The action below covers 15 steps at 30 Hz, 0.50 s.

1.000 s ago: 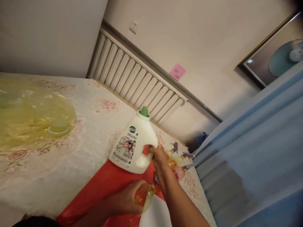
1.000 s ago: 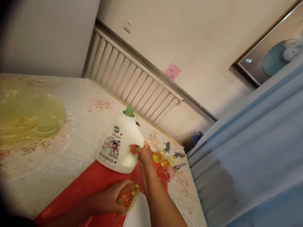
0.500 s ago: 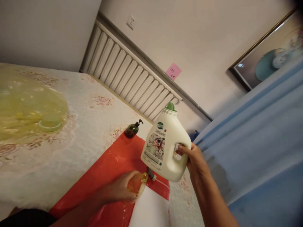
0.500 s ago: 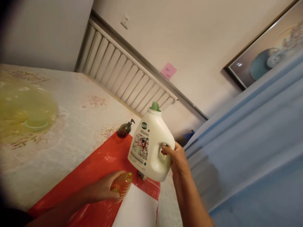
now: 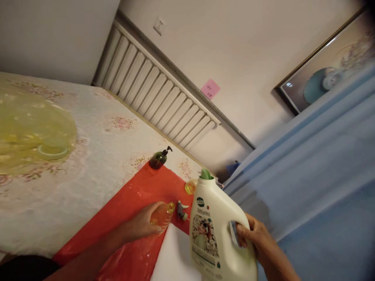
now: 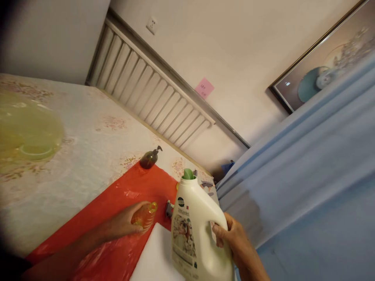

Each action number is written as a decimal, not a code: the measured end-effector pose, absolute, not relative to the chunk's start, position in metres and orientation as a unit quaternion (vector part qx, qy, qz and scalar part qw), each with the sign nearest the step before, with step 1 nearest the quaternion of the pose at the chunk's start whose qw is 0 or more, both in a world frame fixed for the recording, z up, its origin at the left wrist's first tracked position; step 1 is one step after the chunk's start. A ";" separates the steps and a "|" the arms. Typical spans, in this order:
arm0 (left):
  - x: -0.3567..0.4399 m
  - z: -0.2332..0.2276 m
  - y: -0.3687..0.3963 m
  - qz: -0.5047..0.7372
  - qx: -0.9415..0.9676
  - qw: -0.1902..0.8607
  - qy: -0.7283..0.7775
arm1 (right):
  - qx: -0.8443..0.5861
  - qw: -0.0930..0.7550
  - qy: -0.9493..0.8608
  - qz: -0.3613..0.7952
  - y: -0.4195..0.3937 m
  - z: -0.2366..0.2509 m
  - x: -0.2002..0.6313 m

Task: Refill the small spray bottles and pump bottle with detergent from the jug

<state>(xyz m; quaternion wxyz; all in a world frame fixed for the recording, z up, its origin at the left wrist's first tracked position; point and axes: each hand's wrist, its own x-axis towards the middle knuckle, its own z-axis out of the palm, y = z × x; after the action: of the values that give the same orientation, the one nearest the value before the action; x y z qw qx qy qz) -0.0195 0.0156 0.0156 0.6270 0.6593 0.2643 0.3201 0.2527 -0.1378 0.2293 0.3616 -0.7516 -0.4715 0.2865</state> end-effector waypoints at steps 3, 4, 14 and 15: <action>-0.020 0.018 0.015 0.313 0.664 0.614 0.290 | -0.741 0.347 -0.486 0.306 -0.150 0.228 0.257; -0.021 0.019 0.014 0.312 0.668 0.608 0.295 | -0.735 0.342 -0.495 0.313 -0.153 0.228 0.257; -0.020 0.020 0.010 0.339 0.666 0.614 0.253 | -0.718 0.308 -0.490 0.388 -0.171 0.220 0.265; -0.019 0.018 0.010 0.342 0.664 0.615 0.251 | -0.718 0.304 -0.491 0.389 -0.171 0.220 0.265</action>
<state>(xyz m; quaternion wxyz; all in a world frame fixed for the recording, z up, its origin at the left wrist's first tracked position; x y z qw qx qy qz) -0.0190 0.0099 0.0182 0.6154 0.6643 0.2513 0.3418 0.2650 -0.1710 0.2199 0.3038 -0.7176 -0.4913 0.3891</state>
